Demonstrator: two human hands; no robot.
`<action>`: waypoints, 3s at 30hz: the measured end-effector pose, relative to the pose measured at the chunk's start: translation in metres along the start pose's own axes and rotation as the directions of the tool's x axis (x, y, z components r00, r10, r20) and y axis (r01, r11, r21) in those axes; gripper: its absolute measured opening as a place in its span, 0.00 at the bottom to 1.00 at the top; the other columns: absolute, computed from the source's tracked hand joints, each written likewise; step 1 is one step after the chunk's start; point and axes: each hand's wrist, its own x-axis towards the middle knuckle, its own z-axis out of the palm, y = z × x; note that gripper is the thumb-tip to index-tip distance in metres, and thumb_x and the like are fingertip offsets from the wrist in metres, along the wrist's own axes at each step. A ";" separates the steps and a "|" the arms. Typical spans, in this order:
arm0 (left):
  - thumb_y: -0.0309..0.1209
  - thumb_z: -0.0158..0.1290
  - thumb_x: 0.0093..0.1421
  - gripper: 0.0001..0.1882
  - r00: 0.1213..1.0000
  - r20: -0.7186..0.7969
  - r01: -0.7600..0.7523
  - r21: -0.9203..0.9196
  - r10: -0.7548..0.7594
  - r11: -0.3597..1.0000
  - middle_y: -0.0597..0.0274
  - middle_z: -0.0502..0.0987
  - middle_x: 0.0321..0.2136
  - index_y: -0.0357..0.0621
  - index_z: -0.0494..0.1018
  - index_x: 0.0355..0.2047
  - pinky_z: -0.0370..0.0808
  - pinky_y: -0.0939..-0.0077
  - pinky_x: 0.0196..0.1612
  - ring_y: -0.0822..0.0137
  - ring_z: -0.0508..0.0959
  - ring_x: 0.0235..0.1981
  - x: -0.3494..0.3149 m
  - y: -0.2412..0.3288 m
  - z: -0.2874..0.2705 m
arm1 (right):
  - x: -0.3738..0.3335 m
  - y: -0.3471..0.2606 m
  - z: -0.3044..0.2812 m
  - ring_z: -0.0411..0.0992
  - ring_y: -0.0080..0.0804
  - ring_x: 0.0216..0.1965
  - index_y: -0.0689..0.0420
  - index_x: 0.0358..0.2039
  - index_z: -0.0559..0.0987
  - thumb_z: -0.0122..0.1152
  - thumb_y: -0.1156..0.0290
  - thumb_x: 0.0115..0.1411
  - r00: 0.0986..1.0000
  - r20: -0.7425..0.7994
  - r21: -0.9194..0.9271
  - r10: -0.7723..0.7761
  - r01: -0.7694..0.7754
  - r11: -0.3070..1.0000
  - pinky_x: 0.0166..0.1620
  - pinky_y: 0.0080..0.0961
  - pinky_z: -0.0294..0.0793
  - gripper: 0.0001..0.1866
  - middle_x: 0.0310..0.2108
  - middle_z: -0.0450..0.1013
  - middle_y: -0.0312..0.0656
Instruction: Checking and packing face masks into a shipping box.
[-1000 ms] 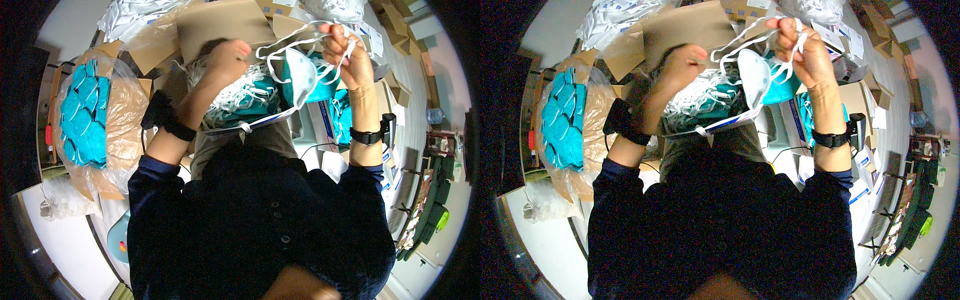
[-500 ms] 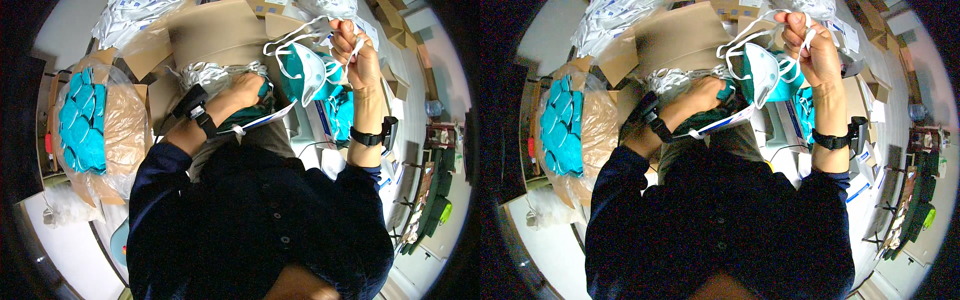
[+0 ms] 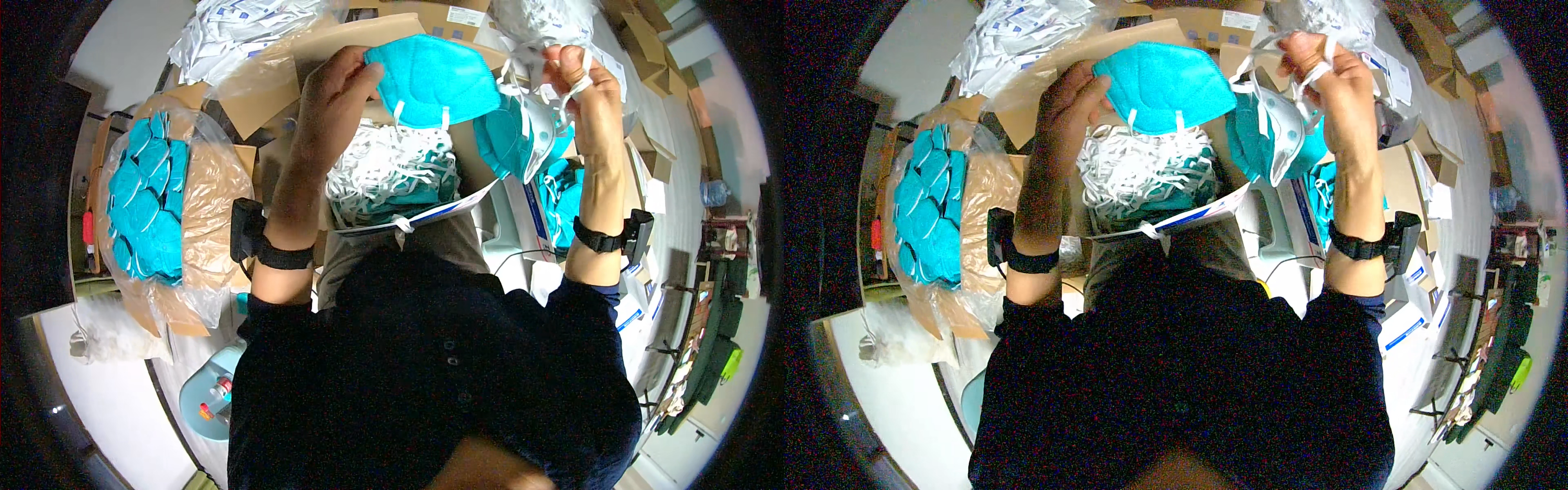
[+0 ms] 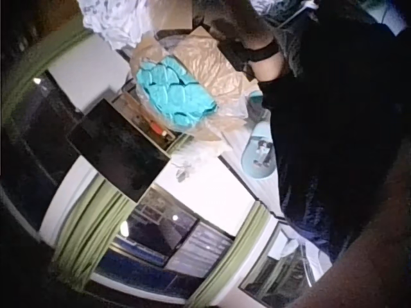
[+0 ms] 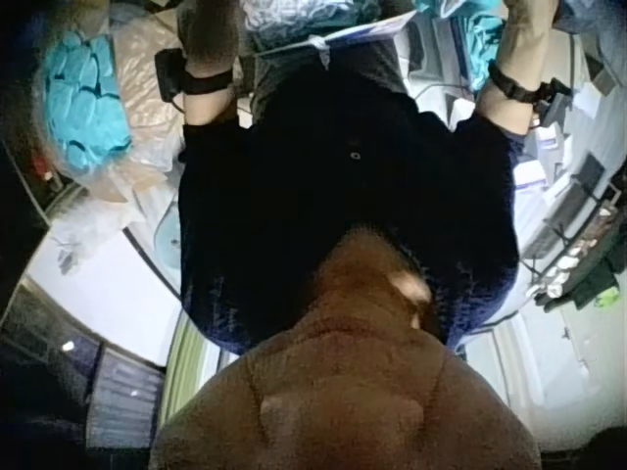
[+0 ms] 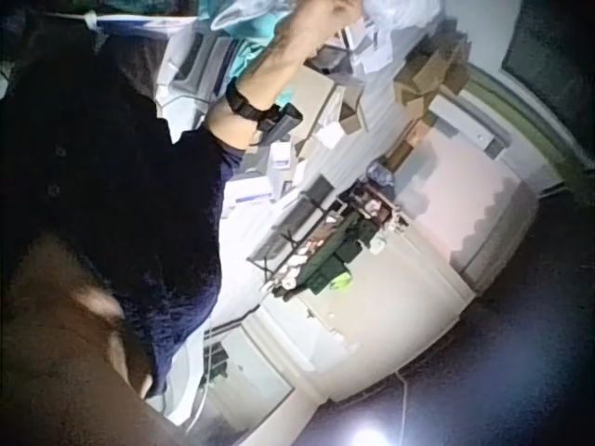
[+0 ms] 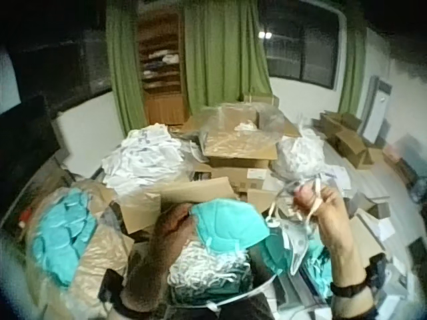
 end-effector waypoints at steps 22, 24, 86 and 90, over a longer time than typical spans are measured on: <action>0.42 0.54 0.62 0.14 0.953 0.154 0.302 -0.449 -0.260 0.841 0.68 0.78 0.30 0.43 0.77 0.33 0.63 0.89 0.29 0.81 0.70 0.26 -0.032 0.006 0.048 | 0.009 0.010 0.089 0.62 0.12 0.21 0.61 0.28 0.81 0.63 0.70 0.59 0.989 0.095 0.080 -0.109 0.102 0.992 0.24 0.14 0.60 0.08 0.22 0.73 0.28; 0.44 0.52 0.62 0.16 0.930 0.241 0.352 -0.375 -0.276 0.858 0.72 0.75 0.26 0.43 0.77 0.33 0.63 0.88 0.30 0.81 0.68 0.25 -0.033 0.011 0.031 | 0.013 0.010 0.086 0.61 0.12 0.20 0.61 0.27 0.81 0.64 0.69 0.58 0.995 0.051 0.023 -0.084 0.083 0.996 0.22 0.14 0.58 0.09 0.20 0.72 0.27; 0.32 0.47 0.61 0.16 0.632 0.643 0.774 -0.546 -0.432 0.320 0.52 0.77 0.35 0.31 0.71 0.43 0.74 0.77 0.41 0.62 0.78 0.39 -0.013 -0.046 0.014 | -0.016 0.021 0.022 0.69 0.17 0.27 0.58 0.31 0.76 0.59 0.84 0.52 0.980 0.195 -0.165 0.028 0.004 0.986 0.30 0.15 0.68 0.07 0.27 0.74 0.32; 0.31 0.49 0.61 0.16 0.523 0.708 0.844 -0.508 -0.475 0.172 0.49 0.76 0.37 0.33 0.70 0.46 0.76 0.75 0.31 0.59 0.78 0.40 -0.004 -0.091 0.019 | -0.024 0.008 0.039 0.68 0.17 0.27 0.60 0.34 0.79 0.58 0.80 0.56 0.983 0.058 -0.119 -0.173 0.179 0.977 0.31 0.13 0.66 0.05 0.26 0.74 0.31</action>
